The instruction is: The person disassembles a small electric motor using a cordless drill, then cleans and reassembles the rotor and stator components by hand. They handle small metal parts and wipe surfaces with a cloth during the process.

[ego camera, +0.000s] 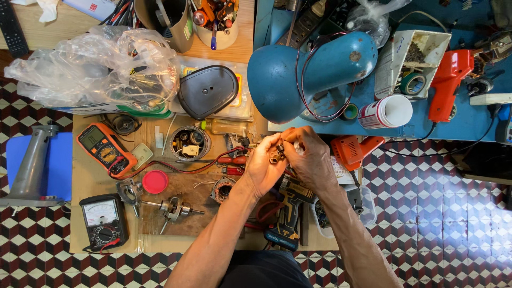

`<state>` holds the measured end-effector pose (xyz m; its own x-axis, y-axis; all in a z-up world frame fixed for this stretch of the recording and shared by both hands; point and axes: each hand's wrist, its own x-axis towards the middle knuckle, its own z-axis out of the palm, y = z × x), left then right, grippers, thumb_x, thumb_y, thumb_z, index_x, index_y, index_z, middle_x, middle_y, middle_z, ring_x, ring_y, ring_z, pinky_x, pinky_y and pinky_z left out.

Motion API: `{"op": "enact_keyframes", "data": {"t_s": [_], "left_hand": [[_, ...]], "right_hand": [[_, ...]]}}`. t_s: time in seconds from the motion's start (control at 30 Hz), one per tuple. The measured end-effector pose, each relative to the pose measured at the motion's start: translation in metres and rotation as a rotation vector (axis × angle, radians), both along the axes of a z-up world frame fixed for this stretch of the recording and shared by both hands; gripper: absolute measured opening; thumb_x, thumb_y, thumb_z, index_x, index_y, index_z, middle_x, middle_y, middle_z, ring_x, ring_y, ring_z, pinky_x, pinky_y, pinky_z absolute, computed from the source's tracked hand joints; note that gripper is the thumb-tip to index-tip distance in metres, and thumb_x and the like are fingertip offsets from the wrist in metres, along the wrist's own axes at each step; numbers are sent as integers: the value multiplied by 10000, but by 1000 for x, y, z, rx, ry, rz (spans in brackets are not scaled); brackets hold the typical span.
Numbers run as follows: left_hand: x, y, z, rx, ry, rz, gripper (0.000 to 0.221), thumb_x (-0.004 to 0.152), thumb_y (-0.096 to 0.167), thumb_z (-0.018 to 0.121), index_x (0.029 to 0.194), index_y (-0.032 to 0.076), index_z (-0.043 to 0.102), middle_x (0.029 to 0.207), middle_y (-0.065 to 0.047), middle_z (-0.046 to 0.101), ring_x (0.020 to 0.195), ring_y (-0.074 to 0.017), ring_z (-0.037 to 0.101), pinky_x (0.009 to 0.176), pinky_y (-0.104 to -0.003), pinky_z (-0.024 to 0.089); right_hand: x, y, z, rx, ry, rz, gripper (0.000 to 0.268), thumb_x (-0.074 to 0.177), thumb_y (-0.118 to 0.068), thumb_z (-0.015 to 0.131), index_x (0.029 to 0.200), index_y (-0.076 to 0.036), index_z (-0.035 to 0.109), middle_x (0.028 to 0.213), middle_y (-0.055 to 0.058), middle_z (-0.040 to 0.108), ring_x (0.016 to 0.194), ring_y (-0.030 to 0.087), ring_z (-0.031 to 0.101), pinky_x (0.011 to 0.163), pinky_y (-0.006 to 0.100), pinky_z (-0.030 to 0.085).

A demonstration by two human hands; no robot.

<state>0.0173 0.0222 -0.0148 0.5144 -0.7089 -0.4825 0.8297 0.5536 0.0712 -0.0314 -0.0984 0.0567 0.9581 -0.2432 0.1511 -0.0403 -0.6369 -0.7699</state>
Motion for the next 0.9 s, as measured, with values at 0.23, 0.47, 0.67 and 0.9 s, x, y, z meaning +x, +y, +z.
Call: {"op": "enact_keyframes", "data": {"t_s": [0.23, 0.47, 0.67, 0.9], "left_hand": [[3, -2, -8, -30, 23, 28, 349, 1077, 216, 464, 1286, -30, 598, 1267, -125, 673, 1162, -220, 642, 1051, -369, 516], [12, -2, -36, -36, -13, 19, 344, 1064, 217, 466, 1264, -20, 615, 1219, -123, 677, 1083, -213, 662, 984, -366, 546], [14, 3, -39, -42, -26, -34, 338, 1087, 218, 470, 1274, -20, 622, 1205, -116, 681, 1065, -201, 668, 971, -356, 548], [18, -2, -34, 104, -66, -91, 355, 1047, 221, 455, 1248, -15, 629, 1193, -103, 691, 1056, -188, 675, 958, -350, 561]], "right_hand": [[7, -3, -16, 310, 226, -236, 124, 912, -116, 731, 937, -25, 650, 804, 39, 705, 700, 65, 650, 615, 240, 542], [14, -12, -29, 270, 132, -230, 115, 908, -113, 744, 936, -35, 664, 872, 47, 734, 759, 75, 662, 670, 243, 548], [11, -10, -13, 207, 148, -31, 107, 927, -48, 699, 932, -30, 594, 999, 64, 722, 757, 123, 673, 657, 283, 564], [15, -7, -7, -38, 65, 75, 99, 912, -8, 683, 941, -18, 590, 997, 106, 700, 815, 208, 725, 679, 338, 580]]}}
